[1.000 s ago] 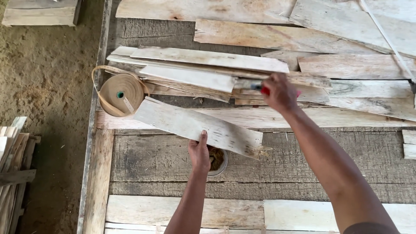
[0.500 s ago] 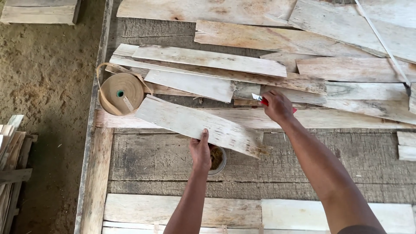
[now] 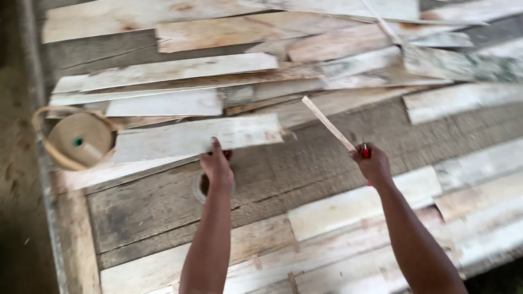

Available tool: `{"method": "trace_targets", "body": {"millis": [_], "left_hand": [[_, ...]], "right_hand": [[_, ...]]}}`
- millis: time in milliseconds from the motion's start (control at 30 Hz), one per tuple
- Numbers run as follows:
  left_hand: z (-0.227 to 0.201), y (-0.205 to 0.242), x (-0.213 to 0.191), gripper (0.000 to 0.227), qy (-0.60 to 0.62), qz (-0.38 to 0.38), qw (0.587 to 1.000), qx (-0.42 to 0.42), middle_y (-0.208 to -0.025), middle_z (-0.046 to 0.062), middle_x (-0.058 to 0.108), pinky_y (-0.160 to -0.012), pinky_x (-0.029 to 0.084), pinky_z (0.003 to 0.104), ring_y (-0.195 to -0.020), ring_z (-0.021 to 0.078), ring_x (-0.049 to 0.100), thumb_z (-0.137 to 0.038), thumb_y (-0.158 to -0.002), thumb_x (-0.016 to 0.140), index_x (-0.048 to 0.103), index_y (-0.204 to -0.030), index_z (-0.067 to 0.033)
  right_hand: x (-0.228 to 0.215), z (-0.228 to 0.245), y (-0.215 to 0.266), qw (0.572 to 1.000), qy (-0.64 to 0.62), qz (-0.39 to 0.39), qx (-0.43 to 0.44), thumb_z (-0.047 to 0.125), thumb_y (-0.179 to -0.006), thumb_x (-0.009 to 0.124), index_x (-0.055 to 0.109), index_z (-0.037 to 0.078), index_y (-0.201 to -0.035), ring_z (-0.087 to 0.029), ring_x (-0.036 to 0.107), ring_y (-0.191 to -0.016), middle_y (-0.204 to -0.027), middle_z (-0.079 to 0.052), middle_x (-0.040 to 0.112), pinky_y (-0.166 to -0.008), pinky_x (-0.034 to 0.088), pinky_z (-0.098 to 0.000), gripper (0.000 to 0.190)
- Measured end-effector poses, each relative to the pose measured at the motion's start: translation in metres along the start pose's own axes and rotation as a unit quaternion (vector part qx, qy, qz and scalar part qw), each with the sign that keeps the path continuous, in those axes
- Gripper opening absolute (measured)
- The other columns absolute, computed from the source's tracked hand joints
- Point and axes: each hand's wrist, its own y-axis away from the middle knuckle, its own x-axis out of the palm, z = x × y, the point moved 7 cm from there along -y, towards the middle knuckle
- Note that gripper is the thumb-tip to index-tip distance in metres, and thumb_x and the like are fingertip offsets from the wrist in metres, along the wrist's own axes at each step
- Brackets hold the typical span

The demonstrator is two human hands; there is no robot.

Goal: The person aligns thin wooden planks on a workbench, applies a paste-like substance from a small container using a wooden stick, and secures the planks with small wooden clips. They then use a red utility knife to trim excess material along the edges of the assembled planks.

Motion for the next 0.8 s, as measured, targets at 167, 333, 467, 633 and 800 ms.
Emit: {"method": "trace_targets", "body": {"millis": [167,333,467,633,800], "left_hand": [[0.01,0.036,0.085,0.062,0.036,0.274,0.961,-0.014,-0.12,0.01,0.057,-0.087,0.048,0.029,-0.113,0.0309,0.067,-0.031,-0.108,0.06,0.019,-0.152,-0.0141],[0.076,0.143,0.088,0.07,-0.116,0.345,0.926,-0.104,-0.127,0.012,0.066,-0.095,0.057,0.043,-0.109,0.0276,0.071,-0.014,-0.098,0.069,0.035,-0.159,-0.0086],[0.14,0.19,0.063,0.041,-0.069,0.335,0.932,-0.124,-0.123,0.01,0.058,-0.095,0.06,0.049,-0.109,0.033,0.069,-0.023,-0.101,0.069,0.051,-0.134,-0.0085],[0.176,0.201,0.025,0.025,-0.005,0.246,0.966,-0.082,-0.103,0.002,0.059,-0.08,0.068,0.048,-0.085,0.0296,0.076,-0.012,-0.101,0.067,0.054,-0.122,-0.0108],[0.158,0.236,0.014,0.048,0.055,0.185,0.98,-0.046,-0.1,0.006,0.052,-0.082,0.065,0.06,-0.089,0.0441,0.075,0.002,-0.099,0.064,0.043,-0.137,-0.0185]], "right_hand": [[0.01,-0.065,0.085,0.938,-0.337,-0.033,0.078,0.015,-0.09,0.082,0.069,0.004,-0.104,-0.018,0.059,-0.057,-0.071,-0.007,0.058,-0.058,0.053,-0.0306,0.022],[0.046,-0.067,0.167,0.882,-0.458,0.01,0.111,0.008,-0.09,0.079,0.068,0.001,-0.106,-0.013,0.056,-0.055,-0.078,-0.009,0.062,-0.052,0.052,-0.0261,0.021],[0.053,-0.055,0.228,0.889,-0.436,0.092,0.105,0.006,-0.089,0.081,0.07,-0.002,-0.108,-0.012,0.054,-0.055,-0.078,-0.011,0.062,-0.05,0.049,-0.0259,0.024],[0.015,-0.067,0.272,0.907,-0.393,0.124,0.086,0.003,-0.09,0.076,0.071,-0.002,-0.106,-0.011,0.053,-0.058,-0.075,-0.008,0.06,-0.051,0.048,-0.0244,0.017],[-0.039,-0.083,0.269,0.915,-0.397,0.049,0.06,0.002,-0.087,0.078,0.074,-0.001,-0.104,-0.013,0.051,-0.049,-0.064,-0.009,0.055,-0.045,0.047,-0.0252,0.017]]}}
